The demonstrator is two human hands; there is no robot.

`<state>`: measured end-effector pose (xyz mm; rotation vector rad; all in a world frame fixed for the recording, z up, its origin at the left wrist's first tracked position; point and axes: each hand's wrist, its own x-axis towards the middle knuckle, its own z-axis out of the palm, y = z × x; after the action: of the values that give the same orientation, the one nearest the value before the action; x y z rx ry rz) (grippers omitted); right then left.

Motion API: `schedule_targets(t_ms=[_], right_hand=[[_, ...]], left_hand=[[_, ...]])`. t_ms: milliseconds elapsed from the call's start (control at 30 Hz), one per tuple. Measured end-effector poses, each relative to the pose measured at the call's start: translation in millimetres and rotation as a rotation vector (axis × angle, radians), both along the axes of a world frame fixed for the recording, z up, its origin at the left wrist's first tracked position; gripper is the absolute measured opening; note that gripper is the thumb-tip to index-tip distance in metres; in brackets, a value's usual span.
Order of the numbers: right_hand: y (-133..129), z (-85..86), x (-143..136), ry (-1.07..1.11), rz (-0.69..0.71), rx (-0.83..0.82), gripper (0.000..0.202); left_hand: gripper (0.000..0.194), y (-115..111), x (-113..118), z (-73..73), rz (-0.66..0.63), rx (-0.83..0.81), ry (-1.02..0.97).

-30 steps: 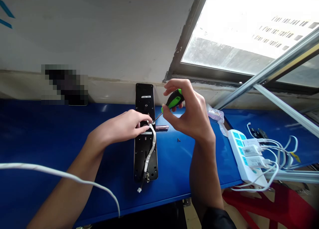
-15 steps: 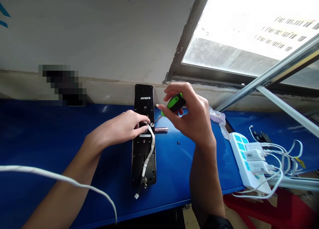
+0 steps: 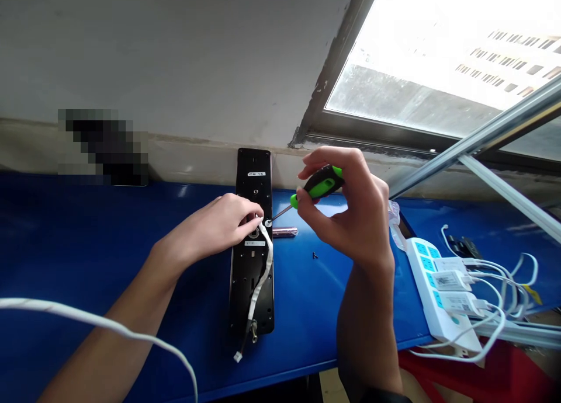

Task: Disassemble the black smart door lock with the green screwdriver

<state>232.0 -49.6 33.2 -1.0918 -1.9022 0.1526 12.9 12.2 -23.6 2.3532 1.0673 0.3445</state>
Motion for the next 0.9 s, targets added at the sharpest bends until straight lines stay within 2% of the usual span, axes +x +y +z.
schedule_targets(t_ms=[133,267,433,567,667,733,900], right_hand=[[-1,-0.2,6,0.062,-0.031,0.066,0.038],[-5,2.8,13,0.114,-0.061,0.097,0.034],[-16,15.0,21,0.103,-0.047,0.095,0.034],[-30,26.4,34,0.03,-0.097,-0.037,0.037],[-37,28.3,53,-0.031,-0.135,-0.094,0.039],[-40,26.1,68,-0.089,-0.14,-0.151,0.04],[-42,20.1,96,-0.225,-0.202,-0.415,0.037]], left_hand=[[0.032,-5,5,1.2,0.029,0.074,0.002],[0.034,-13,19,-0.4,0.0,0.164,-0.026],[0.028,-22,39,-1.8,-0.075,0.13,-0.106],[0.028,-26,49,1.7,-0.123,0.074,-0.093],[0.027,-28,61,0.3,-0.199,0.061,-0.034],[0.025,-26,74,-4.6,-0.27,0.052,0.034],[0.019,-19,120,-23.2,-0.425,0.05,0.222]])
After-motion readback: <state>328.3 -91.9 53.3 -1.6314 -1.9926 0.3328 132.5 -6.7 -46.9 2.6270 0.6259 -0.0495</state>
